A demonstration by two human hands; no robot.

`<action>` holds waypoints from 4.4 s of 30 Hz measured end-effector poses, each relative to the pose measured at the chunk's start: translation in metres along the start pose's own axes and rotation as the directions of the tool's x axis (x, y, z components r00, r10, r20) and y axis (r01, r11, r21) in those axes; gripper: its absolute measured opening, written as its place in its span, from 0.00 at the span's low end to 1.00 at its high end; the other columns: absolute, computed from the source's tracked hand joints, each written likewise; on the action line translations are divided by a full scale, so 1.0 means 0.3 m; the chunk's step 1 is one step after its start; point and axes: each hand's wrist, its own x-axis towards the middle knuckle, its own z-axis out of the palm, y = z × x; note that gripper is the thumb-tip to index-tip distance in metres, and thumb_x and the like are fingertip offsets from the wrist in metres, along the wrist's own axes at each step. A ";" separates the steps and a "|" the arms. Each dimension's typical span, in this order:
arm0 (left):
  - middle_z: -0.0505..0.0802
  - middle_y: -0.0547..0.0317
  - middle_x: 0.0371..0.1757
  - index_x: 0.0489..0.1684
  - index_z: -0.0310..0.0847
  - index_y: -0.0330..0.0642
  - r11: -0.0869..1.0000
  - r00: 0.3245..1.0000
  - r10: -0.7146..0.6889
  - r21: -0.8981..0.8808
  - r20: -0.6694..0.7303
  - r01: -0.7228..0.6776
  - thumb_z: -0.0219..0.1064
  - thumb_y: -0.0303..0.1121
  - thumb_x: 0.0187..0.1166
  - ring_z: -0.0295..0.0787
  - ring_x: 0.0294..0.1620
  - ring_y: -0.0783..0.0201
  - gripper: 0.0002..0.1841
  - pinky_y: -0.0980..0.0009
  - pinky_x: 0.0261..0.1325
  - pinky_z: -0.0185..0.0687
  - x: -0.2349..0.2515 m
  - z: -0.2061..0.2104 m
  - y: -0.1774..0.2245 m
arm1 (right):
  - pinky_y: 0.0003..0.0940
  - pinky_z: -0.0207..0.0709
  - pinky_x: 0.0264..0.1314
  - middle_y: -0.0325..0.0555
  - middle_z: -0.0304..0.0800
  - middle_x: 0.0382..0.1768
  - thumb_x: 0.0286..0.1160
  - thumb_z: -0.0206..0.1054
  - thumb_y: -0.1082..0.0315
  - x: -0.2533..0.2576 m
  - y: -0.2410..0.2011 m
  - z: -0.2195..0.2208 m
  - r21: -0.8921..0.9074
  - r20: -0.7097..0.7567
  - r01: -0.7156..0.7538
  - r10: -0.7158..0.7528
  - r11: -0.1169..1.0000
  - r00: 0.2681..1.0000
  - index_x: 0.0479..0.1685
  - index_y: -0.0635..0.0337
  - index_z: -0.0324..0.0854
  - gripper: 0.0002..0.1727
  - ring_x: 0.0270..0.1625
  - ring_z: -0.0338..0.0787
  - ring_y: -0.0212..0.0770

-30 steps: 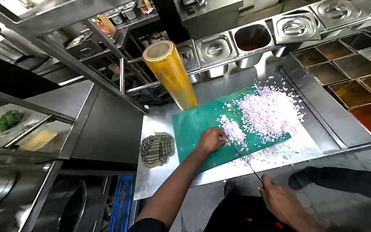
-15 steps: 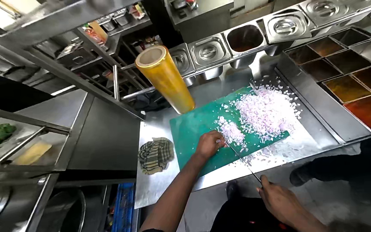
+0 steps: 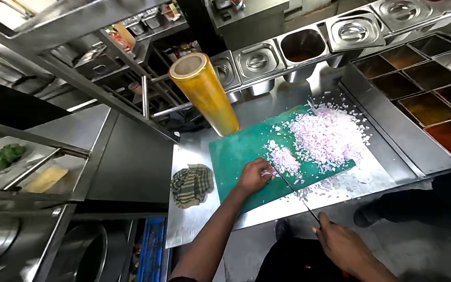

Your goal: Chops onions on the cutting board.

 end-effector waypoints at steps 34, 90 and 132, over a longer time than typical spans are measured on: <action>0.95 0.56 0.48 0.37 0.93 0.43 0.985 0.997 0.048 0.166 -0.067 -0.036 0.74 0.34 0.77 0.93 0.51 0.59 0.06 0.57 0.58 0.90 -0.007 0.030 0.018 | 0.62 0.85 0.50 0.60 0.90 0.43 0.92 0.46 0.45 -0.005 -0.052 -0.040 -0.013 0.058 0.013 -0.013 1.000 0.998 0.74 0.57 0.65 0.27 0.50 0.94 0.64; 0.96 0.64 0.45 0.37 0.94 0.49 0.964 0.981 -0.189 0.197 0.039 0.177 0.78 0.42 0.73 0.92 0.43 0.65 0.08 0.59 0.53 0.89 -0.026 -0.031 0.032 | 0.63 0.84 0.49 0.62 0.89 0.43 0.92 0.45 0.46 -0.018 -0.068 -0.106 -0.011 0.083 0.098 -0.097 0.995 0.992 0.71 0.58 0.66 0.26 0.50 0.93 0.67; 0.96 0.63 0.44 0.38 0.95 0.48 0.972 0.988 -0.144 0.179 -0.060 0.152 0.73 0.34 0.77 0.93 0.44 0.66 0.04 0.62 0.53 0.90 -0.095 -0.001 0.037 | 0.64 0.84 0.50 0.62 0.90 0.45 0.92 0.46 0.46 0.019 -0.044 -0.062 -0.041 0.087 0.097 -0.093 0.994 0.992 0.74 0.58 0.66 0.27 0.51 0.93 0.67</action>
